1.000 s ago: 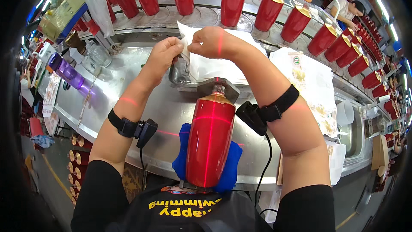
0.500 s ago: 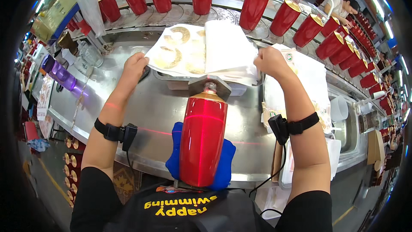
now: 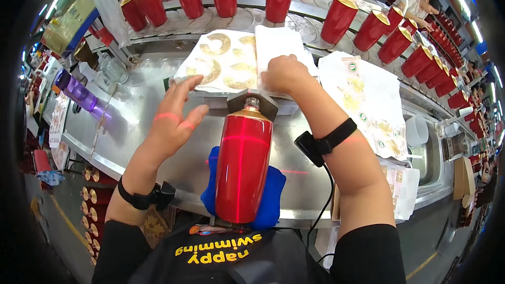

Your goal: Applying decorative labels and cleaning red containers on a production line.

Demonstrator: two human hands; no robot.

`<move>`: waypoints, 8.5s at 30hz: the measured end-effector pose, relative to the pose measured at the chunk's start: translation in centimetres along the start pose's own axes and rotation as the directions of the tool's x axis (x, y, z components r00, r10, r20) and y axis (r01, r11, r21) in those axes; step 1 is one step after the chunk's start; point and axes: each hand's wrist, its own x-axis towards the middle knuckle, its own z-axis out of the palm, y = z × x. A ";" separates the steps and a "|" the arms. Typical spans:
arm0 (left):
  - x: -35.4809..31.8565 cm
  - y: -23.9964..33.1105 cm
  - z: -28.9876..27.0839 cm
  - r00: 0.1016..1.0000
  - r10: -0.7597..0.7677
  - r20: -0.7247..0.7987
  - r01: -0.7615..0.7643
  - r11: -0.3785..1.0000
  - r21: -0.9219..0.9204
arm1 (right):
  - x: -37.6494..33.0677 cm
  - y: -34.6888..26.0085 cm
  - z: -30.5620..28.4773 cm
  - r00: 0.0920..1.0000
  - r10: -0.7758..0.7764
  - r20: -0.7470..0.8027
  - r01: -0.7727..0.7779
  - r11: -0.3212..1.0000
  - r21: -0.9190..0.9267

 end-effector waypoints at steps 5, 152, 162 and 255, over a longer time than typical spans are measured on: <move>-2.8 0.9 -0.2 0.994 -0.062 0.092 0.082 0.970 -0.228 | -1.4 2.6 -0.8 0.980 -0.052 -0.190 0.116 0.932 0.344; -9.9 4.9 3.0 0.978 0.208 -0.003 -0.195 0.910 -0.367 | -14.8 -4.4 -5.4 0.878 -0.289 -0.381 0.461 0.722 0.516; -8.8 4.9 2.4 0.978 0.204 -0.037 -0.204 0.917 -0.342 | -19.2 -7.0 -3.7 0.733 -0.091 -0.674 0.431 0.829 0.356; -11.8 3.3 -0.1 0.954 0.279 0.113 -0.226 0.912 -0.344 | -25.3 -7.6 0.1 0.916 -0.207 -0.343 0.398 0.561 0.726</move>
